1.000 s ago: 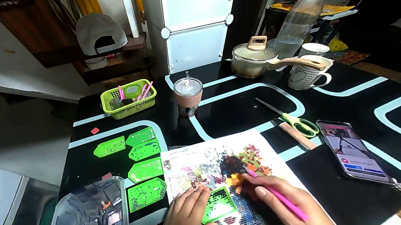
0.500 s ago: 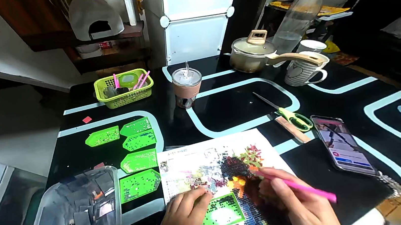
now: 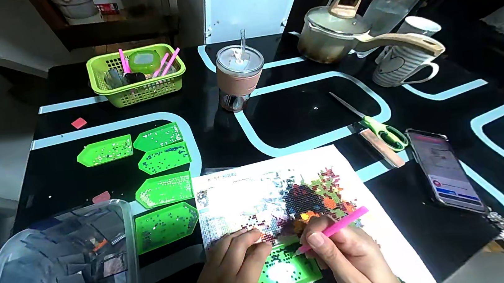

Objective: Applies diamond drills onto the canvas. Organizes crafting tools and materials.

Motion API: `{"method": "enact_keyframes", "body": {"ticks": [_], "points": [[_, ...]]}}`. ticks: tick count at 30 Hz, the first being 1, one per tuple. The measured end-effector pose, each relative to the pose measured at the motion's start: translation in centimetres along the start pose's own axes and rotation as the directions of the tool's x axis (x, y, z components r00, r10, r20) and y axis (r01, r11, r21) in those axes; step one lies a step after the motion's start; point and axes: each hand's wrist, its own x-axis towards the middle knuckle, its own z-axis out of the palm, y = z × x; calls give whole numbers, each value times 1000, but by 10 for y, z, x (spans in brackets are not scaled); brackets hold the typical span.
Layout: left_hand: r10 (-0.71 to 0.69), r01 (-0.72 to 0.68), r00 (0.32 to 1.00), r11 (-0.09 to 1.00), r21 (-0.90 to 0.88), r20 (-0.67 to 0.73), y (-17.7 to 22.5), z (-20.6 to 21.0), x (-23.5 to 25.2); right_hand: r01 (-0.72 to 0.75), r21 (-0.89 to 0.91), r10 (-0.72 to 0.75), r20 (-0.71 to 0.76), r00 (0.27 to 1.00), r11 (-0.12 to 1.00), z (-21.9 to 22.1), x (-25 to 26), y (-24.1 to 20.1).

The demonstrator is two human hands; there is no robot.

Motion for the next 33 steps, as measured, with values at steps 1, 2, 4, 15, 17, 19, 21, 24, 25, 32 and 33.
{"method": "enact_keyframes", "body": {"ticks": [1, 2, 4, 15, 17, 19, 21, 24, 25, 32, 33], "points": [[2, -2, 1000, 1000, -1, -5, 0, 0, 0, -3, -3, 3, 3, 1000, 1000, 0, 0, 0], [3, -3, 1000, 1000, -2, -9, -1, 1, 0, -5, -3, 5, 8, 1000, 1000, 0, 0, 0], [6, -6, 1000, 1000, -5, -17, -1, 1, 0, -2, -6, 2, 12, 1000, 1000, 0, -1, 1], [-4, 5, 1000, 1000, 12, -4, -1, 1, 0, -151, 190, 163, -49, 985, 970, -3, 4, -4], [-17, 17, 1000, 1000, 6, 0, 0, 0, 0, -279, 291, 311, -72, 947, 915, -8, 13, -8], [-24, 24, 1000, 1000, -1, 8, 0, 0, 0, -370, 330, 418, -89, 904, 869, -10, 24, -8], [-26, 26, 1000, 1000, 0, 13, 1, 0, 0, -398, 310, 448, -105, 888, 863, -9, 34, -5], [-28, 28, 1000, 1000, -3, 14, 0, 0, 0, -327, 154, 345, -113, 932, 932, -3, 41, 0], [-27, 27, 1000, 1000, -2, 12, 0, 0, 0, -287, 98, 297, -110, 949, 953, -1, 41, 1], [-29, 29, 999, 999, 16, 23, 1, 0, 0, -175, -40, 168, -132, 977, 984, 4, 38, 7], [-28, 27, 999, 999, 16, 23, 1, 0, 0, -178, -41, 171, -134, 976, 983, 4, 38, 7]]}}
